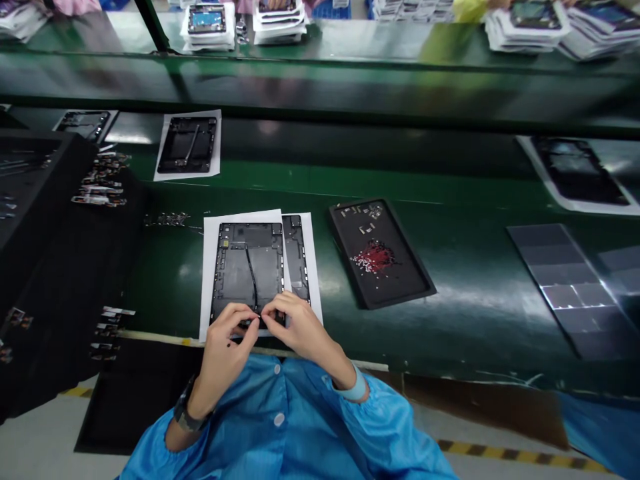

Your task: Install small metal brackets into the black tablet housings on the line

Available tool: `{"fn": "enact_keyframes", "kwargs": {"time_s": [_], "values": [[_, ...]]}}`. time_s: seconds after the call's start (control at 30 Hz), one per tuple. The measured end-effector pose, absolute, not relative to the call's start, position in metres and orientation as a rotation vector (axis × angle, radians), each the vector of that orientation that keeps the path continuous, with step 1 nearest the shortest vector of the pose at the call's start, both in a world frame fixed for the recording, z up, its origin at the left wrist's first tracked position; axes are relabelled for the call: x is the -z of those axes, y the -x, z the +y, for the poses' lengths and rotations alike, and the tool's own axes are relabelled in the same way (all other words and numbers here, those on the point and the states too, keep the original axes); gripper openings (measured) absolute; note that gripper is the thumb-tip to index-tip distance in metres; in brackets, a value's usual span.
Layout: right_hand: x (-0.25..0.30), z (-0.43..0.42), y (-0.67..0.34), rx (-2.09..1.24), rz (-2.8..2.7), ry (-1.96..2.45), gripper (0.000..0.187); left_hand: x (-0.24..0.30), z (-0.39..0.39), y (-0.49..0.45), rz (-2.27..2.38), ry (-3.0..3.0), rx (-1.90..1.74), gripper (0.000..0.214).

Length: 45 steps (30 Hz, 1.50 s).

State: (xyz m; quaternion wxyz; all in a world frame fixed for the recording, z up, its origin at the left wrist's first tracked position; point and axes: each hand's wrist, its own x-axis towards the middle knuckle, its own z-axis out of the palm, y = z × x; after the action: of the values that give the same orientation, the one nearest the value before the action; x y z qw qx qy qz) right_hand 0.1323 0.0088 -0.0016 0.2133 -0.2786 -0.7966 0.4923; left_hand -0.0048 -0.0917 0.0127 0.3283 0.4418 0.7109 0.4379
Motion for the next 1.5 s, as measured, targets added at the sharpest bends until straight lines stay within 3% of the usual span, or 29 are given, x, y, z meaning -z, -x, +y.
{"fn": "enact_keyframes", "kwargs": {"time_s": [0.67,1.2,1.5], "values": [[0.0,0.007,-0.131,-1.258,-2.266,0.783,0.014,-0.008,-0.077,0.004,1.862,-1.003,-1.123,0.012],[-0.011,0.017,-0.133,-1.485,-2.215,0.845,0.012,-0.008,-0.089,0.006,1.727,-0.805,-1.288,0.016],[-0.009,0.013,-0.132,-1.366,-2.288,0.836,0.011,-0.01,-0.085,0.009,1.725,-0.703,-1.253,0.014]]}}
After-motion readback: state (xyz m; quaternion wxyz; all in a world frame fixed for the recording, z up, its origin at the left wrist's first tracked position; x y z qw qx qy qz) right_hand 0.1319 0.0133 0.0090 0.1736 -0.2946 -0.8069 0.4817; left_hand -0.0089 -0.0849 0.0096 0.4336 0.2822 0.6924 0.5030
